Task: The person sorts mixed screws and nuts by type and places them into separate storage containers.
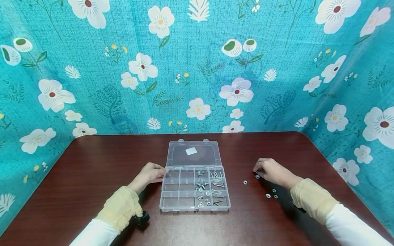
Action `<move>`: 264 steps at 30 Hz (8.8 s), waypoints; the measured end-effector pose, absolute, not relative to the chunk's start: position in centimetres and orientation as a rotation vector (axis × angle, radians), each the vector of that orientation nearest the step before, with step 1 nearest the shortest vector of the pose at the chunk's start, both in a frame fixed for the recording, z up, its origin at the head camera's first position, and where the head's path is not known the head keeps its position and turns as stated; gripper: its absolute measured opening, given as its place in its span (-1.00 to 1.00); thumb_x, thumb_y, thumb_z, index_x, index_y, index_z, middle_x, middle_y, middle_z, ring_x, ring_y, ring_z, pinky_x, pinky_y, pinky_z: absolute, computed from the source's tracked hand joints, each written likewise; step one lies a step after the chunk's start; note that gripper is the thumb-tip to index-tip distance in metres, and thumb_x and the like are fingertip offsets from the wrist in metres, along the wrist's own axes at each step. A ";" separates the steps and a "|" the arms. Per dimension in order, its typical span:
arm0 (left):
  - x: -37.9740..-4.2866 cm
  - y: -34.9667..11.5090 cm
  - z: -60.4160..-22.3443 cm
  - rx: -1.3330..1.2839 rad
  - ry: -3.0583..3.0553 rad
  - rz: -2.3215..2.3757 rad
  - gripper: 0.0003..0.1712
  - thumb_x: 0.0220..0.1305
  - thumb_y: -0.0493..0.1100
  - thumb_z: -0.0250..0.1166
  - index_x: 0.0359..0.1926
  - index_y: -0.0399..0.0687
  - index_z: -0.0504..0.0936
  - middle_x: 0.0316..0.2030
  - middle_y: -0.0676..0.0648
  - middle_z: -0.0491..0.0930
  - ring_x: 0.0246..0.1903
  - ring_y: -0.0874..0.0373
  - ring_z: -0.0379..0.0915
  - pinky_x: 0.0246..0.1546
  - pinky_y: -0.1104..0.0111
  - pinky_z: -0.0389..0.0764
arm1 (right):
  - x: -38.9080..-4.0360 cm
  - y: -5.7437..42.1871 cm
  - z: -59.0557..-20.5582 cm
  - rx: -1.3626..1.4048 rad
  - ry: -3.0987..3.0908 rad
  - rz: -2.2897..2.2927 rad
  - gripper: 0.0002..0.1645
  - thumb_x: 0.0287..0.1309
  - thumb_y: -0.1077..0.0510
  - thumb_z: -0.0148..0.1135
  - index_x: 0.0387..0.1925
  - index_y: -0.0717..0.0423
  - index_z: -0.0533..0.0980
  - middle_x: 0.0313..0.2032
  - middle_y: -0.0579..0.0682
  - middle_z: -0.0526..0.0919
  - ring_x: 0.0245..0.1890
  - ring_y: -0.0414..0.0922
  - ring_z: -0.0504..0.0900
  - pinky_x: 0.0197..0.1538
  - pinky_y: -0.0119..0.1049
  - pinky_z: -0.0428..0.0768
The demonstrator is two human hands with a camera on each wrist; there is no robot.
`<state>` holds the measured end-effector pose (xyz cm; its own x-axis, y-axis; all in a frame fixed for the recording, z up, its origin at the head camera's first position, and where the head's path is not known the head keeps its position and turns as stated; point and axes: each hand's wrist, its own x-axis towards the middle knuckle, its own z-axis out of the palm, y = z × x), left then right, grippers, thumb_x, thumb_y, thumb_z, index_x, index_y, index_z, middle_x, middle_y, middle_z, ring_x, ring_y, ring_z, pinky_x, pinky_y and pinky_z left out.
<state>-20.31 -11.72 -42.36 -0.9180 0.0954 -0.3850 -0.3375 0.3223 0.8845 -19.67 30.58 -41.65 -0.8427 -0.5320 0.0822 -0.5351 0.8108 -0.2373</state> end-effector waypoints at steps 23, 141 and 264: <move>-20.3 -11.6 -42.4 -0.216 2.260 1.596 -0.62 0.25 -0.29 0.18 -0.03 -0.59 0.46 -0.11 -0.37 0.51 -0.25 0.06 0.52 -0.24 0.31 0.65 | -18.4 25.4 -40.7 1.137 -2.832 0.535 -0.87 -0.20 0.42 0.32 -0.57 0.16 0.60 -0.52 -0.12 0.53 -0.52 -0.30 0.44 -0.51 -0.50 0.51; -20.1 -11.7 -42.4 -0.182 2.281 1.588 -0.60 0.27 -0.29 0.17 -0.01 -0.60 0.44 -0.08 -0.39 0.49 -0.14 -0.07 0.49 -0.22 0.30 0.64 | -13.6 23.4 -38.1 0.922 -2.432 0.894 -0.69 -0.32 0.48 0.38 -0.54 0.05 0.58 -0.45 -0.19 0.53 -0.52 -0.32 0.51 -0.47 -0.55 0.54; -20.2 -11.7 -42.4 -0.213 2.248 1.623 -0.63 0.25 -0.31 0.18 -0.05 -0.60 0.47 -0.12 -0.37 0.52 -0.28 0.11 0.51 -0.25 0.34 0.65 | -12.2 25.6 -39.2 0.944 -2.860 0.624 -0.78 -0.31 0.44 0.25 -0.62 0.07 0.50 -0.59 -0.22 0.40 -0.59 -0.37 0.32 -0.59 -0.51 0.38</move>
